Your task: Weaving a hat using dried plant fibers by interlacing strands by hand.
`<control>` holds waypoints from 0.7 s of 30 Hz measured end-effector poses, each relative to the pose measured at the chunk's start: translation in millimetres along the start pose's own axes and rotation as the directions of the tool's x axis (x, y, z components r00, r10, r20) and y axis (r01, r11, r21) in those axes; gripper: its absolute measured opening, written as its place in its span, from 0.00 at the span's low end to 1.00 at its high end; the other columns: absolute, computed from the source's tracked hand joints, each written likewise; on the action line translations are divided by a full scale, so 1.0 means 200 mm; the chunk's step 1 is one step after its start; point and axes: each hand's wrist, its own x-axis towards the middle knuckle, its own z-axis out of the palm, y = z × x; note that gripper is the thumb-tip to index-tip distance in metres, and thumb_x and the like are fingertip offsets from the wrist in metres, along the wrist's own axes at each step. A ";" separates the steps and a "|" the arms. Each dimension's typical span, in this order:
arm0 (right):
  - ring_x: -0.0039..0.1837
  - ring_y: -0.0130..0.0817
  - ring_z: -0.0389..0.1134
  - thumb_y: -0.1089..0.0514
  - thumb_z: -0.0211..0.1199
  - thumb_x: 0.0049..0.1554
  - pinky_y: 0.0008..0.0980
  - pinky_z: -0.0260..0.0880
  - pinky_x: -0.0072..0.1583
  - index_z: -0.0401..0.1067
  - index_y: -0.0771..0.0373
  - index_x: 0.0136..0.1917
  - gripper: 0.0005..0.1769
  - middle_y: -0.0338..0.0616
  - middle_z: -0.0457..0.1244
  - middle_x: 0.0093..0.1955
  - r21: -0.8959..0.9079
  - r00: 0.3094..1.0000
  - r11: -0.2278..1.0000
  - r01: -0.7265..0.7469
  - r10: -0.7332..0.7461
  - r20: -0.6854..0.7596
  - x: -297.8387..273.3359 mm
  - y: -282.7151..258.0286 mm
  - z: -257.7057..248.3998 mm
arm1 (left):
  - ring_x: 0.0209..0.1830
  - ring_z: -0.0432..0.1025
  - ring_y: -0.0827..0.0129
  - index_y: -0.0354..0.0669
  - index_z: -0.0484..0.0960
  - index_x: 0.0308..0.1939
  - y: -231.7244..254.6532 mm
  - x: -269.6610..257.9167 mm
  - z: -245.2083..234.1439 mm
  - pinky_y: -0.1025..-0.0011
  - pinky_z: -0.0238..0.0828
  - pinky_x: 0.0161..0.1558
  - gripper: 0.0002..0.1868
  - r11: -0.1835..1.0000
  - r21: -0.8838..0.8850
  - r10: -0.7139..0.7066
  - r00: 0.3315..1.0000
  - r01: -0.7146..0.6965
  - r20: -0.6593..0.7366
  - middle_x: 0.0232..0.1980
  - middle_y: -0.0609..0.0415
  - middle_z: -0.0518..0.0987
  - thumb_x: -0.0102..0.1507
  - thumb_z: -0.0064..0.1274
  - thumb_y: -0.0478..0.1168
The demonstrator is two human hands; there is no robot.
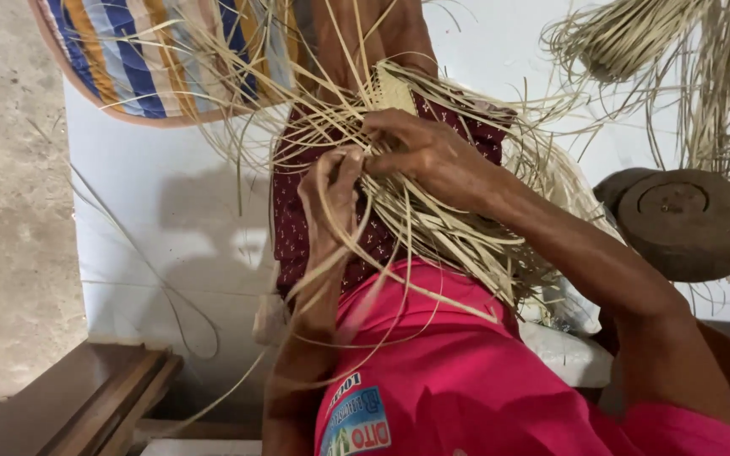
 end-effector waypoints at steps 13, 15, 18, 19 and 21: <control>0.53 0.46 0.62 0.69 0.52 0.55 0.44 0.70 0.56 0.70 0.63 0.42 0.07 0.54 0.53 0.61 -0.292 0.977 0.943 0.159 -0.193 -0.091 0.12 0.07 0.00 | 0.20 0.67 0.76 0.40 0.78 0.34 0.01 -0.01 0.04 0.80 0.65 0.20 0.10 0.959 0.065 0.277 0.961 -0.276 -0.014 0.29 0.54 0.78 0.61 0.51 0.44; 0.56 0.44 0.61 0.68 0.53 0.55 0.42 0.68 0.57 0.71 0.61 0.34 0.10 0.54 0.54 0.63 -0.243 0.982 0.958 0.151 -0.174 -0.079 0.07 0.05 -0.02 | 0.27 0.76 0.73 0.38 0.79 0.39 0.00 0.00 0.03 0.82 0.74 0.26 0.08 0.958 -0.100 0.272 0.962 -0.269 0.008 0.34 0.52 0.81 0.60 0.55 0.38; 0.52 0.57 0.66 0.72 0.58 0.52 0.42 0.70 0.49 0.75 0.67 0.43 0.07 0.65 0.58 0.58 -0.269 0.919 0.900 0.342 -0.380 -0.103 0.01 0.06 -0.01 | 0.32 0.71 0.68 0.35 0.76 0.45 -0.02 0.00 0.01 0.69 0.73 0.38 0.14 0.993 0.083 -0.084 0.994 0.079 0.064 0.36 0.46 0.74 0.65 0.46 0.44; 0.58 0.53 0.63 0.59 0.54 0.52 0.44 0.67 0.54 0.66 0.64 0.54 0.16 0.61 0.55 0.63 -0.034 0.994 0.998 0.059 -0.062 -0.088 0.00 0.02 -0.02 | 0.32 0.70 0.67 0.33 0.76 0.45 -0.04 0.01 0.01 0.69 0.72 0.39 0.13 0.982 0.185 -0.050 0.994 0.031 0.098 0.36 0.44 0.74 0.65 0.47 0.41; 0.63 0.50 0.60 0.46 0.50 0.52 0.47 0.64 0.60 0.57 0.62 0.66 0.32 0.58 0.53 0.68 0.188 0.969 0.952 -0.243 0.247 0.005 0.01 0.01 -0.01 | 0.31 0.70 0.65 0.31 0.77 0.45 0.04 0.01 0.02 0.69 0.72 0.39 0.12 0.959 0.284 -0.017 0.990 -0.024 0.139 0.36 0.43 0.74 0.65 0.48 0.38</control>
